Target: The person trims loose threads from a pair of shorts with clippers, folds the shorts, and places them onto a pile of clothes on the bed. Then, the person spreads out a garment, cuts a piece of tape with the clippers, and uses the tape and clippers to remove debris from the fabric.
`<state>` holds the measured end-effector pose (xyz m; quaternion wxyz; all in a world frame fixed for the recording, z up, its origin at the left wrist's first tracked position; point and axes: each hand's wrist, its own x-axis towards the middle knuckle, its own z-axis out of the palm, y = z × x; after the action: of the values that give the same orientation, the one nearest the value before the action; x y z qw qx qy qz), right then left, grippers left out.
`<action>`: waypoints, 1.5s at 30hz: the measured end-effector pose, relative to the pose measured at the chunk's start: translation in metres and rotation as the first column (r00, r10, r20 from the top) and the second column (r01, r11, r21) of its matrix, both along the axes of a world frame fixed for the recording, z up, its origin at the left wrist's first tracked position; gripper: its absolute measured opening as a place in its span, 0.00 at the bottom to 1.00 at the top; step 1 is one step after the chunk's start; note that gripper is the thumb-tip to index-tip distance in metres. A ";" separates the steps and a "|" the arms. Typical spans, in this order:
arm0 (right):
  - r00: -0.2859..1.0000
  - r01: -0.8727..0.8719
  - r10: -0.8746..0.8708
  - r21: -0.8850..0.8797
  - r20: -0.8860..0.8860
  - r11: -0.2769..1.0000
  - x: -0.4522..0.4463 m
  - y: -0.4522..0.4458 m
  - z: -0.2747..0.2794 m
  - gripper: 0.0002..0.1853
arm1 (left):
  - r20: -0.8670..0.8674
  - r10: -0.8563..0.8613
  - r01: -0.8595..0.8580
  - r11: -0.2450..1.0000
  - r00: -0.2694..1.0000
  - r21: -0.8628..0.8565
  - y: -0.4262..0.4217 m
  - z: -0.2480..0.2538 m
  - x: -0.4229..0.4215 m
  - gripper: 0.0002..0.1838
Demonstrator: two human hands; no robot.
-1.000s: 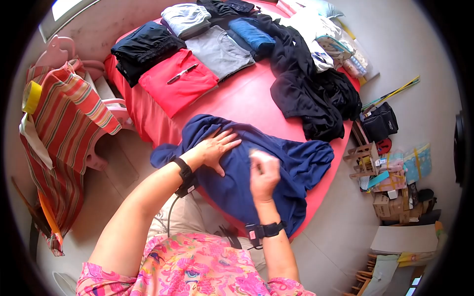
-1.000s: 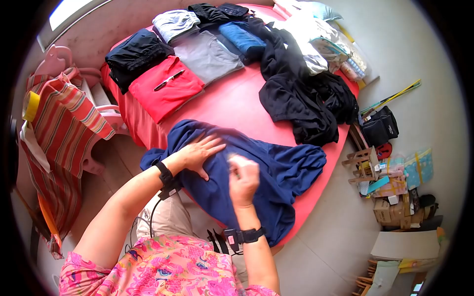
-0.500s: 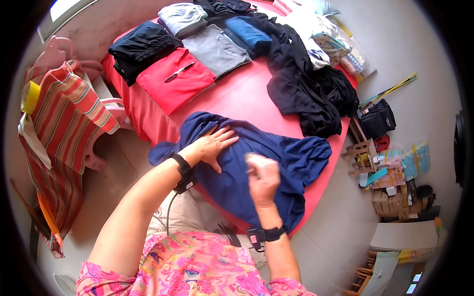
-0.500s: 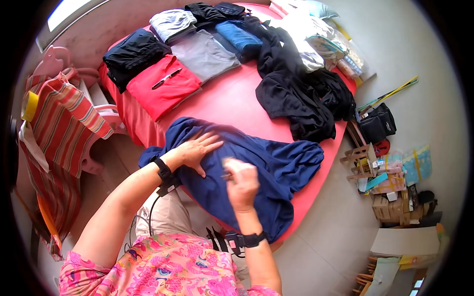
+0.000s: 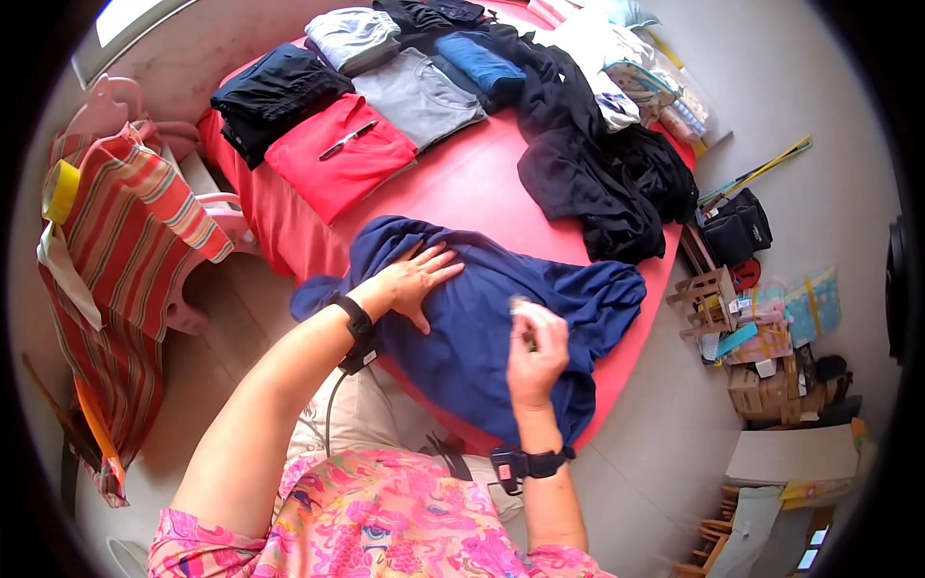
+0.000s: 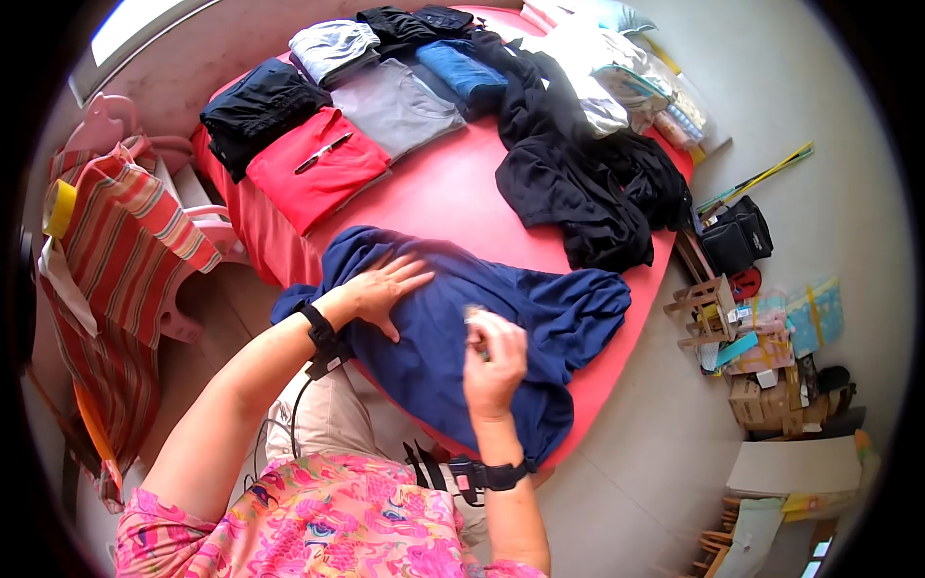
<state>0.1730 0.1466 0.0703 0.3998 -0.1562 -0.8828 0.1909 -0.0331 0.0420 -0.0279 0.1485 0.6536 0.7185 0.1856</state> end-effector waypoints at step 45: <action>0.985 0.100 -0.089 -0.070 0.150 0.992 0.003 0.039 -0.062 0.10 | -0.151 -0.042 0.056 0.994 0.988 0.089 0.060 -0.007 0.049 0.60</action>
<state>0.1756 0.1859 0.0083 0.3359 -0.2271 -0.8933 0.1938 0.0154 0.1023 -0.0349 0.0683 0.6893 0.7018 0.1660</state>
